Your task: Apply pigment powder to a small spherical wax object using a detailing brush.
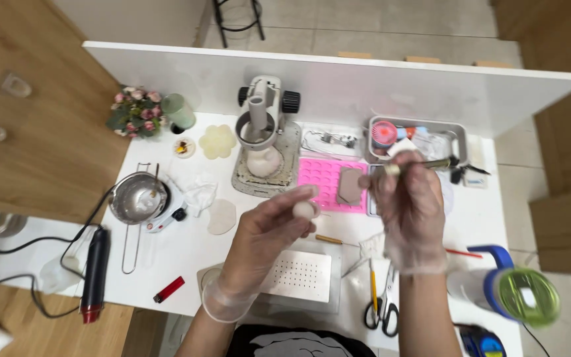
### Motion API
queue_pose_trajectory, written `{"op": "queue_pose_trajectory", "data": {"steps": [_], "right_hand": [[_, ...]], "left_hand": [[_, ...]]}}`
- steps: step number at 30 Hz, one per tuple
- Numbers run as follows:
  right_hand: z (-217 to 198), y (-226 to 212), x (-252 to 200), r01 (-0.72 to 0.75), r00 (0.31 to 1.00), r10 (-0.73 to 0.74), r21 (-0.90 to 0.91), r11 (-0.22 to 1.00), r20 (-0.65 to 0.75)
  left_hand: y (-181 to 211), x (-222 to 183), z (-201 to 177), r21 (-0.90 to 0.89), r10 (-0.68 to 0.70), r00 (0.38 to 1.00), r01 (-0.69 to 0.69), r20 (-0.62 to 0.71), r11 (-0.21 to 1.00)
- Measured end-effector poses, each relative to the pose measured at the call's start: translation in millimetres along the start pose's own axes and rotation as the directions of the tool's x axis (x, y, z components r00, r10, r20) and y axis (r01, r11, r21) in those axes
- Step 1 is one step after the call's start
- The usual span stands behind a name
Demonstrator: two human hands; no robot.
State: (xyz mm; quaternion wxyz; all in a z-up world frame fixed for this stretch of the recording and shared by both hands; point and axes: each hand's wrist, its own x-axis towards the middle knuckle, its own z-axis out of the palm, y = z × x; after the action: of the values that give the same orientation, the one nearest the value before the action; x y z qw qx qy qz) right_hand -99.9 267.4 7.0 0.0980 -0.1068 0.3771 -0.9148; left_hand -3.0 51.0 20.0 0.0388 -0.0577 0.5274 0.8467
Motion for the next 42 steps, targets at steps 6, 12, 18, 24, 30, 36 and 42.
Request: {"op": "queue_pose_trajectory", "data": {"steps": [6,12,18,24,30,36,42], "right_hand": [[69,4,-62,0.278,0.961,-0.278,-0.049,0.959,0.012],[100,17,-85,0.433,0.884,-0.465,-0.293,0.852,-0.045],[113,18,-90,0.474,0.861,-0.507,-0.435,0.766,0.045],[115,19,-96,0.458,0.863,-0.501,-0.518,0.722,0.064],[113,17,-98,0.434,0.874,-0.482,-0.559,0.707,0.069],[110,13,-97,0.444,0.869,-0.482,-0.601,0.665,0.109],[106,13,-99,0.448,0.867,-0.479,-0.631,0.633,0.136]], "left_hand": [[11,-8,3,-0.078,0.111,0.962,-0.094,0.251,0.993],[23,-14,0,-0.119,0.096,0.934,-0.058,0.343,0.991],[28,-14,-6,-0.165,0.109,0.908,-0.045,0.404,0.985],[32,-17,-6,-0.139,0.086,0.914,-0.033,0.397,0.99],[32,-20,-3,-0.106,0.101,0.913,-0.064,0.396,0.992],[33,-22,3,-0.078,0.099,0.921,-0.075,0.378,0.994],[28,-21,4,-0.073,0.126,0.917,-0.106,0.379,0.992]]}}
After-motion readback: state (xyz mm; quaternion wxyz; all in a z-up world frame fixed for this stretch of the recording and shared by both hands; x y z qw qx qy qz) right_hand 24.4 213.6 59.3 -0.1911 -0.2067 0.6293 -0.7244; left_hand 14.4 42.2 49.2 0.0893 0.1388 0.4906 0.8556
